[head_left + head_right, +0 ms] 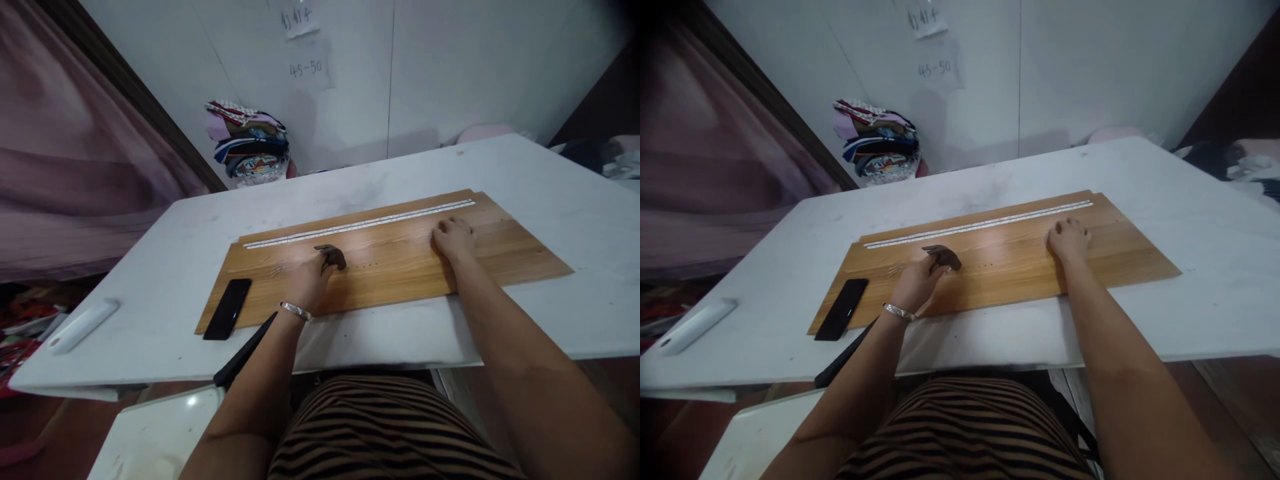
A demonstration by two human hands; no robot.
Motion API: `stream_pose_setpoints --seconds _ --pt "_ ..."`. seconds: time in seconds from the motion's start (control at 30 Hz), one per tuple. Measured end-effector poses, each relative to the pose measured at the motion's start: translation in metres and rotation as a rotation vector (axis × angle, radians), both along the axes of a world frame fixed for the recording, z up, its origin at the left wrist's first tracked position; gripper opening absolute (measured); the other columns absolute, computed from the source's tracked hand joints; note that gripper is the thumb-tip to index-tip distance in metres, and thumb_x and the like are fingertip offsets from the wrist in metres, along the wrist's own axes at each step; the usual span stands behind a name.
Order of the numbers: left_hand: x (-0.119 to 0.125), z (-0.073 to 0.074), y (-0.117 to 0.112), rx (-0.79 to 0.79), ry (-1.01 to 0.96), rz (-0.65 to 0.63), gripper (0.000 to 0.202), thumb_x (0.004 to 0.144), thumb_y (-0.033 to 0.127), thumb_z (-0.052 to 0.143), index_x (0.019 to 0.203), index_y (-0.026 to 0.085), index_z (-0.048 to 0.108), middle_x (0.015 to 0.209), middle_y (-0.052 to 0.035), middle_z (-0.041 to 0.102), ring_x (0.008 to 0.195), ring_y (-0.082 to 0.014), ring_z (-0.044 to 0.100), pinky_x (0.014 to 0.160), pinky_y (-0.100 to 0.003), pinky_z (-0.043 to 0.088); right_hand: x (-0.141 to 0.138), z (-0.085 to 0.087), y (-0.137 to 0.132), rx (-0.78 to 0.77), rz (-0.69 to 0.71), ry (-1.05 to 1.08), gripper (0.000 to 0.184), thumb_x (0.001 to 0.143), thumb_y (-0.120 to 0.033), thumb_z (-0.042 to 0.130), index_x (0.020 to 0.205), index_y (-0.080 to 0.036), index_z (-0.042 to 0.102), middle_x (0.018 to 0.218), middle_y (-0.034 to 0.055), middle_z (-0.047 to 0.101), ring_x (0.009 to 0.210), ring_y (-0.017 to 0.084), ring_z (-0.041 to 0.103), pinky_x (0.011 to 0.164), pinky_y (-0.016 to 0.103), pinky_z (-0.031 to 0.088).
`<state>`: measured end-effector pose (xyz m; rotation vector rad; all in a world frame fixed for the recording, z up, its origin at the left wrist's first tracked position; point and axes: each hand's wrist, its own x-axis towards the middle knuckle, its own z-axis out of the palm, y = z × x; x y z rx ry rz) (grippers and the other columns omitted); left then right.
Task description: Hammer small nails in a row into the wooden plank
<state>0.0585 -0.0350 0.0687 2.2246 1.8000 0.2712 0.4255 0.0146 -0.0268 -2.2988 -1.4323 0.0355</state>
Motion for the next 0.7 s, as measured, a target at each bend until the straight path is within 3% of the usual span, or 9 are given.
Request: stream_pose_setpoints --seconds 0.2,0.53,0.7 --pt "-0.0036 0.0038 0.0004 0.027 -0.038 0.016 0.029 0.096 0.034 0.055 0.118 0.019 0.068 0.105 -0.0116 0.077 0.098 -0.0259 0.072 0.079 -0.03 0.049 -0.0021 0.0034 -0.0017 -0.019 -0.007 0.006 0.031 0.091 -0.03 0.043 0.098 -0.019 0.071 0.119 0.0145 0.064 0.118 0.03 0.051 0.104 0.049 0.033" --pt "-0.0031 -0.0056 0.0012 0.022 -0.038 -0.003 0.029 0.096 0.035 0.056 0.117 0.018 0.068 0.105 -0.0112 0.077 0.094 -0.0247 0.071 0.075 -0.029 0.047 -0.0005 0.0007 -0.0002 0.003 -0.003 0.011 0.031 0.089 -0.03 0.044 0.098 -0.019 0.071 0.117 0.0149 0.064 0.117 0.03 0.048 0.101 0.049 0.033" --pt "-0.0061 -0.0026 0.0017 0.034 -0.029 0.013 0.03 0.096 0.034 0.056 0.118 0.018 0.068 0.103 -0.011 0.077 0.094 -0.0252 0.071 0.076 -0.029 0.048 0.0005 0.0005 0.0003 -0.018 0.001 -0.001 0.032 0.09 -0.03 0.043 0.098 -0.018 0.072 0.117 0.0149 0.064 0.115 0.03 0.049 0.102 0.048 0.033"
